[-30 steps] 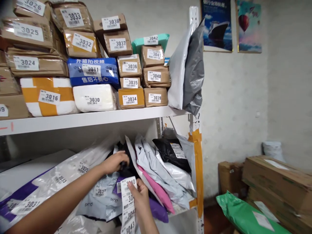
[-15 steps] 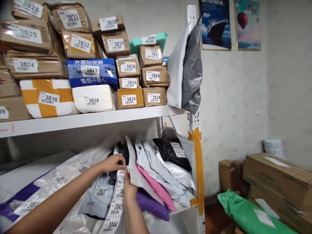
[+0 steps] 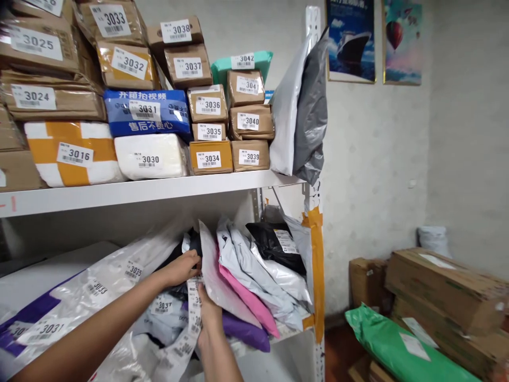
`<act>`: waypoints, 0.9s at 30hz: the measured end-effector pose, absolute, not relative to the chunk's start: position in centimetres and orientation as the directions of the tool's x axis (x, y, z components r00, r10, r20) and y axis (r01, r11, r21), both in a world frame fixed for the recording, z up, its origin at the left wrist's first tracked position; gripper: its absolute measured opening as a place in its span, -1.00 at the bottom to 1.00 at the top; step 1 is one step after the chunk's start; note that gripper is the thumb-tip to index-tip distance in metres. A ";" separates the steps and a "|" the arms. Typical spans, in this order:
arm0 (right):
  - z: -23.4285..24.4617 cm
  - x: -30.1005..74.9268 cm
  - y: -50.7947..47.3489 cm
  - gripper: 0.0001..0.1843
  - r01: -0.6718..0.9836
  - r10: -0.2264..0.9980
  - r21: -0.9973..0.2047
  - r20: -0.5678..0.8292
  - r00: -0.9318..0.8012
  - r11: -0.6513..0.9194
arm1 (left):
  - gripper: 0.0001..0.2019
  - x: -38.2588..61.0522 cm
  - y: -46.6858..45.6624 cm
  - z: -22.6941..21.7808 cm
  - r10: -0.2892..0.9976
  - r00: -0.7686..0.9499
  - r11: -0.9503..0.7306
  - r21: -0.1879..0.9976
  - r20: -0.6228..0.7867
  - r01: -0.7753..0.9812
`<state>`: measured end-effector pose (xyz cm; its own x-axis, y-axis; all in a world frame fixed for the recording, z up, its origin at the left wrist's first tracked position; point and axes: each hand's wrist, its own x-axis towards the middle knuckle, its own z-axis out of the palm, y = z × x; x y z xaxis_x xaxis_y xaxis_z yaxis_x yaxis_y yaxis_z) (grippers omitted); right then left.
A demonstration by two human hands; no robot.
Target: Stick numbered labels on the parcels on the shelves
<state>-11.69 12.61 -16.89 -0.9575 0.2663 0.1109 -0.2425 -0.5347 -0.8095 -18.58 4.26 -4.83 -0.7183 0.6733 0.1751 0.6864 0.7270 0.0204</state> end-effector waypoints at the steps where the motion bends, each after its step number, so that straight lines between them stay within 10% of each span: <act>1: -17.4 -10.5 12.6 -0.45 -0.232 0.276 -0.826 0.097 -0.956 -0.514 | -0.89 -18.4 4.2 -4.8 0.668 -0.720 0.729 0.026 0.189 0.684; 5: -19.1 -5.4 14.1 -0.48 -0.264 0.238 -0.858 0.172 -0.956 -0.441 | -0.60 -16.6 4.1 -4.3 0.663 -0.663 0.702 0.020 0.347 0.712; 9: -17.7 -2.8 17.9 -0.56 -0.353 0.250 -0.787 0.258 -0.933 -0.506 | -0.62 -14.5 4.2 -3.8 0.896 -0.437 0.424 0.131 0.084 0.896; 14: -16.1 -5.5 18.3 -0.58 -0.402 0.174 -0.817 0.363 -0.915 -0.414 | -0.63 -13.8 4.7 -4.0 0.850 -0.526 0.505 0.251 0.022 0.826; 27: -18.1 -9.2 14.9 -0.35 -0.366 0.453 -0.899 0.230 -0.861 -0.239 | -0.76 -11.9 4.9 -7.2 0.734 -0.648 0.678 -0.174 0.203 0.714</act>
<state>-9.25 14.87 -18.10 -0.8613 0.4529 0.2303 -0.3661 -0.2388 -0.8994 -11.87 4.92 -7.23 -0.6482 0.7339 0.2029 0.7139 0.6784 -0.1735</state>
